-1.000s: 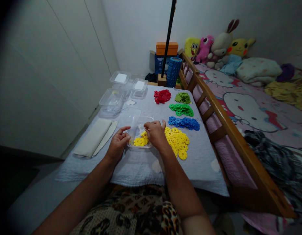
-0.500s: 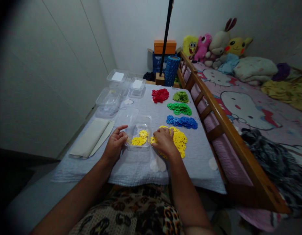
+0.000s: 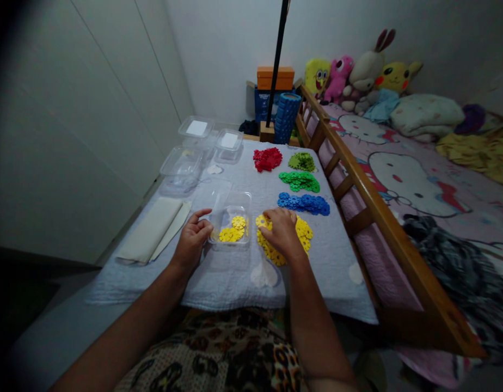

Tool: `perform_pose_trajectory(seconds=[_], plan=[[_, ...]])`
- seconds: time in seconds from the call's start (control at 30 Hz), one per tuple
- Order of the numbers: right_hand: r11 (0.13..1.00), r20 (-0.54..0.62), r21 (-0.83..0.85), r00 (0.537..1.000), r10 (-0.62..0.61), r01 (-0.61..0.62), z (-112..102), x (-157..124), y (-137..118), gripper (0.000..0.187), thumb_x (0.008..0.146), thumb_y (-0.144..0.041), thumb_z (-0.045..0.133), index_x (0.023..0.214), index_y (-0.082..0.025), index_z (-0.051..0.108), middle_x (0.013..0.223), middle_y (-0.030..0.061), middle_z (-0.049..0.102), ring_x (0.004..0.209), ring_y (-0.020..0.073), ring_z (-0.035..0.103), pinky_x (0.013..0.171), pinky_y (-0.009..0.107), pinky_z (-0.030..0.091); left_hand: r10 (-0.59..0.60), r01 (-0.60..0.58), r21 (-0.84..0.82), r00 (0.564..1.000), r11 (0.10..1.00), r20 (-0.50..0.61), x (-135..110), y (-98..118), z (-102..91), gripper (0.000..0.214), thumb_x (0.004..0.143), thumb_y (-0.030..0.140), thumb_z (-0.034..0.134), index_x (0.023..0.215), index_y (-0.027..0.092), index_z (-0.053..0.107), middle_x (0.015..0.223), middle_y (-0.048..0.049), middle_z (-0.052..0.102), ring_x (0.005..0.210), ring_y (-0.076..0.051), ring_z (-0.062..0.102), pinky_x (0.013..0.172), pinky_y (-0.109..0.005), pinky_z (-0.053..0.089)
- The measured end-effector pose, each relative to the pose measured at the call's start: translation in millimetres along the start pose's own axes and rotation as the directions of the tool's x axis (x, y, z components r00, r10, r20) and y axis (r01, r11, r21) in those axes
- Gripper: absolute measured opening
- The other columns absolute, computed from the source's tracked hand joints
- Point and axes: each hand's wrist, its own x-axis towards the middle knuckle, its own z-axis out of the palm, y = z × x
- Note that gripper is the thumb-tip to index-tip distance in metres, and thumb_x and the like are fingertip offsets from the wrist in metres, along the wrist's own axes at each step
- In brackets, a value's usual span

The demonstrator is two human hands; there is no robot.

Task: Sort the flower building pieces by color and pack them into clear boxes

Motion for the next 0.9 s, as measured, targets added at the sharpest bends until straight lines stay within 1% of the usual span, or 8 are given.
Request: perform_pose_trajectory(seconds=[0.1,0.17,0.3,0.43,0.6,0.73,0.83,0.9], plan=[[0.998,-0.093,0.055,0.996,-0.015,0.020,-10,4,-12,0.031,0.086,-0.029,0.066,0.116,-0.019,0.067,0.112,0.0095,0.070,0.111,0.0279,0.058,0.105,0.044,0.033,-0.011,0.011,-0.003,1.000,1.000,0.006,0,0,0.2,0.052,0.076,0.028,0.073,0.126,0.020,0.057,0.066,0.0089,0.050,0.054,-0.008,0.039,0.052,-0.021,0.029],[0.994,-0.105,0.080,0.993,-0.061,0.070,-12,6,-26,0.028,0.087,-0.027,0.066,0.114,-0.019,0.068,0.113,0.0092,0.071,0.113,0.0277,0.057,0.107,0.044,0.033,-0.018,0.018,-0.007,1.000,1.000,0.011,0,1,0.5,0.053,0.076,0.028,0.073,0.126,0.020,0.057,0.065,0.0092,0.049,0.054,-0.008,0.039,0.052,-0.021,0.029],[0.982,-0.020,0.070,0.985,-0.172,0.173,-6,11,-55,0.025,0.088,-0.024,0.067,0.113,-0.023,0.070,0.119,0.0076,0.072,0.119,0.0285,0.054,0.115,0.052,0.024,-0.023,0.023,-0.011,1.000,1.000,0.018,0,1,1.0,0.053,0.075,0.028,0.074,0.125,0.020,0.057,0.064,0.0095,0.049,0.053,-0.008,0.039,0.052,-0.020,0.030],[0.979,0.104,-0.032,0.975,-0.196,0.201,5,22,-73,0.019,0.088,-0.022,0.068,0.106,-0.026,0.073,0.117,0.0065,0.073,0.124,0.0312,0.050,0.118,0.064,0.013,-0.024,0.024,-0.019,0.999,1.000,0.031,0,0,0.8,0.053,0.075,0.029,0.074,0.124,0.020,0.057,0.065,0.0095,0.049,0.053,-0.008,0.039,0.053,-0.020,0.031],[0.959,0.211,-0.143,0.954,-0.212,0.245,12,36,-84,0.015,0.088,-0.023,0.069,0.101,-0.026,0.076,0.113,0.0076,0.076,0.127,0.0341,0.050,0.118,0.070,0.011,-0.029,0.030,-0.027,0.999,0.999,0.032,0,1,0.9,0.053,0.075,0.030,0.075,0.124,0.020,0.057,0.064,0.0097,0.049,0.053,-0.008,0.040,0.053,-0.019,0.032],[0.947,0.271,-0.183,0.939,-0.210,0.264,22,40,-86,0.017,0.091,-0.019,0.063,0.094,-0.025,0.078,0.108,0.0096,0.077,0.121,0.0339,0.055,0.116,0.072,0.013,-0.027,0.028,-0.017,0.999,0.999,0.039,0,1,0.3,0.053,0.075,0.031,0.075,0.124,0.021,0.057,0.063,0.0097,0.049,0.052,-0.008,0.040,0.052,-0.020,0.032],[0.949,0.291,-0.178,0.935,-0.201,0.260,27,40,-85,0.017,0.090,-0.017,0.063,0.092,-0.024,0.078,0.106,0.0105,0.078,0.120,0.0340,0.057,0.116,0.072,0.012,-0.019,0.020,-0.013,0.999,1.000,0.042,0,0,-0.6,0.053,0.075,0.031,0.075,0.124,0.020,0.058,0.063,0.0095,0.048,0.052,-0.008,0.040,0.052,-0.019,0.031],[0.962,0.261,-0.126,0.944,-0.202,0.241,26,40,-82,0.014,0.088,-0.019,0.068,0.096,-0.024,0.078,0.107,0.0094,0.078,0.123,0.0335,0.056,0.117,0.071,0.011,-0.017,0.018,-0.012,0.999,1.000,0.046,0,-1,-1.1,0.052,0.076,0.031,0.075,0.124,0.020,0.058,0.063,0.0095,0.048,0.052,-0.008,0.040,0.052,-0.019,0.031]])
